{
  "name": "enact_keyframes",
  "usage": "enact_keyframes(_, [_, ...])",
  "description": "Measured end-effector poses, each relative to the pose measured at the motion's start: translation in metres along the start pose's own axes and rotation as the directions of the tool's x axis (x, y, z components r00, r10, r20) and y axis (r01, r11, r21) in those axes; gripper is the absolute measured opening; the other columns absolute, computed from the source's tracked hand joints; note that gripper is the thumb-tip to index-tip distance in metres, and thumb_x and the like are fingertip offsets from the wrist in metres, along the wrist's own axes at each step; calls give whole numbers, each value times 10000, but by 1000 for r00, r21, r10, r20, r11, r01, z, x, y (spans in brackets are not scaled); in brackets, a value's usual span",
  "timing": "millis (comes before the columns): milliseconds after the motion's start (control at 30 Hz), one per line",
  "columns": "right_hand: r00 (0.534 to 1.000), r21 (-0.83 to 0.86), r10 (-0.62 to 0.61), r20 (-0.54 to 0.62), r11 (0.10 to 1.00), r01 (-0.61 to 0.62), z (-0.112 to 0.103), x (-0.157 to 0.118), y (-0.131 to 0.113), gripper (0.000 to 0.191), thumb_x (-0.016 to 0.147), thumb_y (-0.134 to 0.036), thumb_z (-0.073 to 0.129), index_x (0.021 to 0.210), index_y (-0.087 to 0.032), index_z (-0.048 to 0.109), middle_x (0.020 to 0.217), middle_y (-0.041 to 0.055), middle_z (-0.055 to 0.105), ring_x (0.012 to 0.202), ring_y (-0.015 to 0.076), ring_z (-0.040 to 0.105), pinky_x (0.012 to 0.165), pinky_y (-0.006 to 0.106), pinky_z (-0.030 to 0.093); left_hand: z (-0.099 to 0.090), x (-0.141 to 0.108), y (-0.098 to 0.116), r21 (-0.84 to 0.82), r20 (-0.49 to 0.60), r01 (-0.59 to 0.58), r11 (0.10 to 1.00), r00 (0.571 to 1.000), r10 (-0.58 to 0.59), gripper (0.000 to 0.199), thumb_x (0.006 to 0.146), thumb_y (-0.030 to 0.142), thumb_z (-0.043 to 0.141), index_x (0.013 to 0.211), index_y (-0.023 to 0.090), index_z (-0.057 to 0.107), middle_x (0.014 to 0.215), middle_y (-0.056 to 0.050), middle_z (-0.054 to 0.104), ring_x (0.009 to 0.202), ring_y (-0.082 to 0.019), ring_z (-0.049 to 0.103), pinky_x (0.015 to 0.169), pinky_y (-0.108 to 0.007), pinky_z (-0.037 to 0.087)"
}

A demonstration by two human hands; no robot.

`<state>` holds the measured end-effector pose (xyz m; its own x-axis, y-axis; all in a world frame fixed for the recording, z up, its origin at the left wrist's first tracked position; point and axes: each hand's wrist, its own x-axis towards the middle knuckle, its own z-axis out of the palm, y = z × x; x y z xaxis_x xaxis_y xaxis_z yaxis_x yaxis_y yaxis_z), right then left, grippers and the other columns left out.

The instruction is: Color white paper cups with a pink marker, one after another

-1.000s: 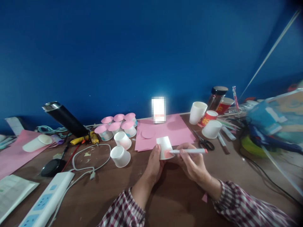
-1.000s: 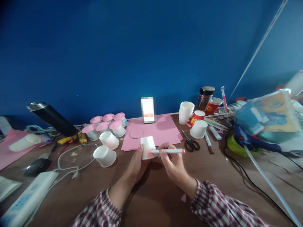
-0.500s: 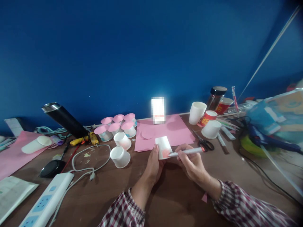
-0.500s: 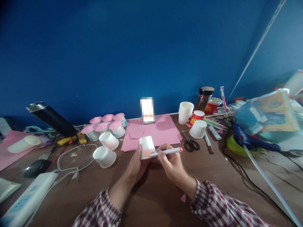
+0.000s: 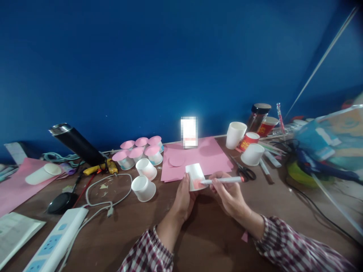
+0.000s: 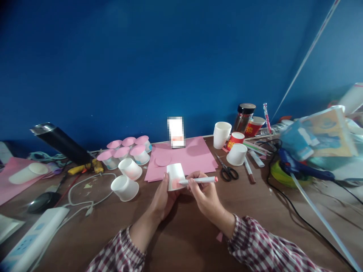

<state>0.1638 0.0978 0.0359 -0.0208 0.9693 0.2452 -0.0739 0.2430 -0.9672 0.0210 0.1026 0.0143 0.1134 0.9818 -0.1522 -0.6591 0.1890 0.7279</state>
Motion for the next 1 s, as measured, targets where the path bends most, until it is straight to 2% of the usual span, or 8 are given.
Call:
enact_keyframes(100, [1000, 2, 19, 4, 1000, -19, 0, 0, -3, 393, 876, -555, 655, 754, -186, 601, 581, -17, 544, 517, 111, 471, 478, 221, 397, -1, 1, -1, -28, -47, 1, 1000, 999, -3, 492, 818, 617, 667, 943, 141, 674, 886, -88, 720, 870, -245, 662, 921, -416, 491])
enact_keyframes(233, [1000, -1, 5, -7, 1000, -5, 1, 1, -4, 398, 858, -572, 668, 775, -185, 623, 620, 2, 580, 555, 128, 512, 513, 237, 436, -1, 2, -1, -43, -34, 3, 999, 999, -5, 491, 816, 606, 678, 965, 138, 677, 927, -92, 724, 895, -241, 670, 929, -410, 493])
enact_keyframes(367, [999, 12, 34, 2, 999, -34, 1, 1, -3, 408, 860, -578, 664, 756, -189, 602, 587, -15, 549, 519, 114, 476, 479, 223, 400, -2, 2, -1, -34, -50, 3, 999, 999, -5, 501, 814, 623, 670, 959, 143, 678, 906, -87, 725, 896, -245, 678, 926, -412, 496])
enact_keyframes(467, [1000, 28, 25, -7, 999, -24, 1, 1, -2, 411, 848, -585, 675, 774, -186, 610, 607, -9, 564, 542, 120, 497, 501, 226, 417, -2, 1, -1, -38, -33, 16, 999, 999, -17, 500, 826, 616, 660, 970, 138, 680, 914, -93, 725, 896, -249, 679, 925, -419, 496])
enact_keyframes(667, [999, 17, 51, 7, 999, -51, 0, 0, -4, 419, 855, -590, 662, 750, -191, 585, 576, -28, 513, 503, 104, 431, 457, 216, 357, -2, 2, -1, -13, -50, 7, 1000, 999, -8, 525, 802, 637, 675, 931, 127, 676, 853, -83, 714, 797, -219, 657, 866, -405, 520])
enact_keyframes(800, [999, 31, 50, 8, 998, -50, -1, -1, 1, 389, 870, -555, 660, 761, -191, 579, 584, -35, 492, 508, 101, 421, 459, 212, 346, -2, 2, -1, -6, -57, 9, 1000, 998, -9, 510, 800, 626, 684, 925, 131, 670, 852, -76, 711, 791, -206, 646, 834, -374, 518])
enact_keyframes(1000, [996, 16, 36, 76, 999, -38, 1, -4, 1, 326, 911, -480, 628, 768, -191, 578, 591, -42, 461, 514, 98, 386, 459, 213, 326, 1, -1, 0, 28, -40, -15, 999, 999, 17, 442, 828, 599, 667, 847, 157, 665, 820, -61, 692, 763, -195, 610, 794, -346, 486])
